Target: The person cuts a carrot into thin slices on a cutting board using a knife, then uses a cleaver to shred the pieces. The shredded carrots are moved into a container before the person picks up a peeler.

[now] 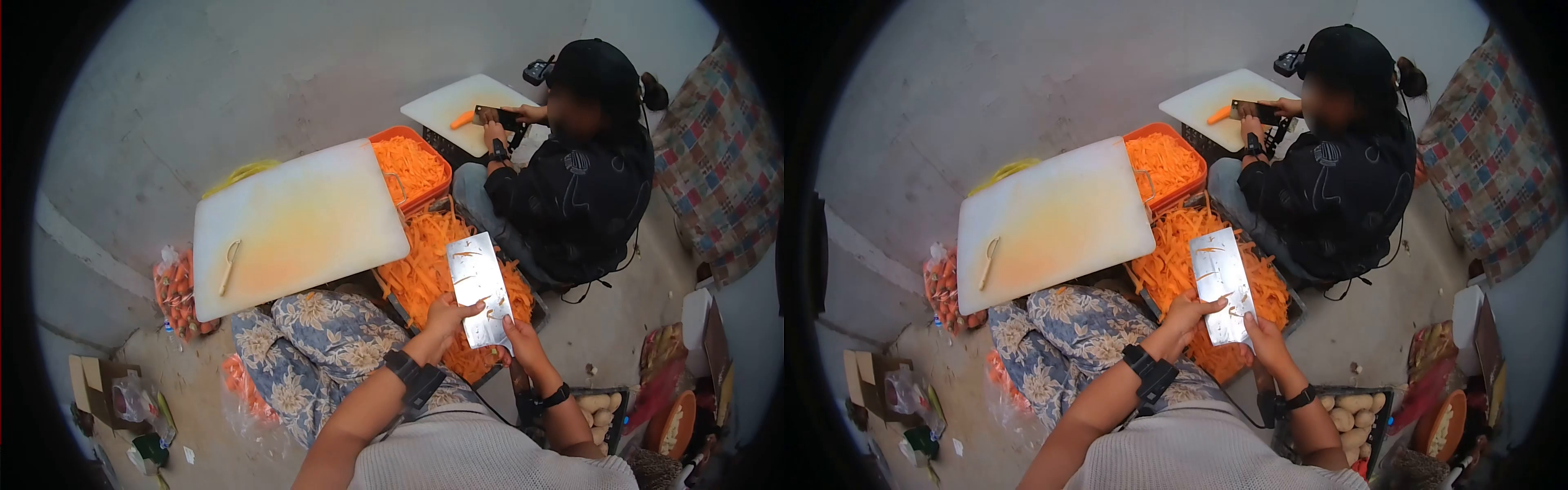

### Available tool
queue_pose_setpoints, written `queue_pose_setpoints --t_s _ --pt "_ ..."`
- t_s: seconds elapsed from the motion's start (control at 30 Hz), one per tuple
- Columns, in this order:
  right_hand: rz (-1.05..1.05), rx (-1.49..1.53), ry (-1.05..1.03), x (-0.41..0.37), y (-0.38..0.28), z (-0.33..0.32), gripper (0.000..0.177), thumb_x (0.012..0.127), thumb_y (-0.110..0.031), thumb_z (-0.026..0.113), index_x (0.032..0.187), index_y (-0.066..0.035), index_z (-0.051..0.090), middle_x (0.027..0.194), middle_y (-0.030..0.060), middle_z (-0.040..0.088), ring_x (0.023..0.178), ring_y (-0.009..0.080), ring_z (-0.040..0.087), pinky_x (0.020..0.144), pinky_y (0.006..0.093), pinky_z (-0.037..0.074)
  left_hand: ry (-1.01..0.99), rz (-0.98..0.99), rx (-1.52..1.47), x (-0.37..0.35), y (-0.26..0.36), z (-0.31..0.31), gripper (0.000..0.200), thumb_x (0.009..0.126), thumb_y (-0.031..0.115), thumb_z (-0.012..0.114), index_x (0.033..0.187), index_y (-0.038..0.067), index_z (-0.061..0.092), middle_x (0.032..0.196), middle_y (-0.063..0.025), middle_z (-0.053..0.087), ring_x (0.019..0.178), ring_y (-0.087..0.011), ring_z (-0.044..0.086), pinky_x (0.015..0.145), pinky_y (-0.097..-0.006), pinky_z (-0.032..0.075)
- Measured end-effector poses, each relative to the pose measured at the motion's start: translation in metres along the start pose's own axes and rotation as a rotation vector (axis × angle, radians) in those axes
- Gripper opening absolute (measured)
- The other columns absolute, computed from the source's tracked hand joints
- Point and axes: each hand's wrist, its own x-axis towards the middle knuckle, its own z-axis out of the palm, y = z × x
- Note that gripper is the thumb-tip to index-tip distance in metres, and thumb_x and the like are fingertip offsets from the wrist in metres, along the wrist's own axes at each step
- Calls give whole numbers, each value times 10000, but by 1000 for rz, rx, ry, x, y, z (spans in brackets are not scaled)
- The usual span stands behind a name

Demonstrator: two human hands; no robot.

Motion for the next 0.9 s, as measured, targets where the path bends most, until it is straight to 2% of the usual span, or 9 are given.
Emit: queue_pose_setpoints --t_s 0.17,0.27,0.43,0.5,0.57,0.63,0.7,0.8,0.9 --pt "2 -42 2 -11 7 -5 423 1011 -414 439 938 -19 569 554 29 552 381 97 471 370 236 412 -45 -19 -1 35 13 -19 348 797 33 758 1088 -38 580 988 -131 683 858 -200 687 760 -316 590" --pt "43 -31 -22 -15 12 -9 418 1011 -413 439 942 -23 573 551 26 553 381 96 467 377 236 413 92 89 87 51 38 -22 317 808 57 756 1068 -24 594 929 -104 685 787 -172 679 681 -289 583" --pt "54 -3 11 -16 20 -12 454 1009 -449 419 921 -33 578 546 36 552 378 103 464 384 239 415 374 462 525 65 71 -40 301 807 90 755 1017 -45 586 966 -140 683 816 -169 675 597 -286 543" --pt "25 3 49 -14 19 -7 491 1009 -481 389 906 -41 580 544 41 550 380 106 468 380 242 416 422 495 772 64 65 -48 341 848 172 714 1066 -55 584 1058 -179 665 909 -242 669 686 -342 545" --pt "-2 16 88 -8 19 0 528 1008 -512 359 891 -48 581 543 46 549 381 110 473 377 244 417 264 813 1478 63 46 -52 415 910 276 626 1183 -33 574 1217 -217 588 1162 -336 551 951 -415 449" --pt "19 82 110 5 15 3 592 1010 -525 329 876 -6 580 570 48 552 400 114 481 375 247 407 -24 650 1542 13 60 -6 470 922 300 574 1264 -19 531 1354 -231 489 1306 -374 412 1080 -458 323" --pt "61 112 115 14 12 8 624 999 -564 300 968 -5 577 566 45 542 396 115 477 369 247 411 -205 907 1648 -12 38 13 554 934 326 537 1376 9 435 1442 -203 413 1358 -341 364 1115 -453 282" --pt "77 160 127 17 8 18 721 959 -656 254 1015 -9 568 553 37 535 385 114 479 364 245 425 -450 913 1597 -26 3 17 648 958 420 461 1460 37 318 1519 -182 303 1416 -319 274 1144 -455 223" --pt "59 193 96 20 4 18 795 918 -726 209 1004 -14 553 549 30 537 376 110 484 361 237 434 -473 917 1606 -17 -5 5 708 962 503 401 1480 38 278 1545 -172 249 1435 -305 231 1150 -461 201"
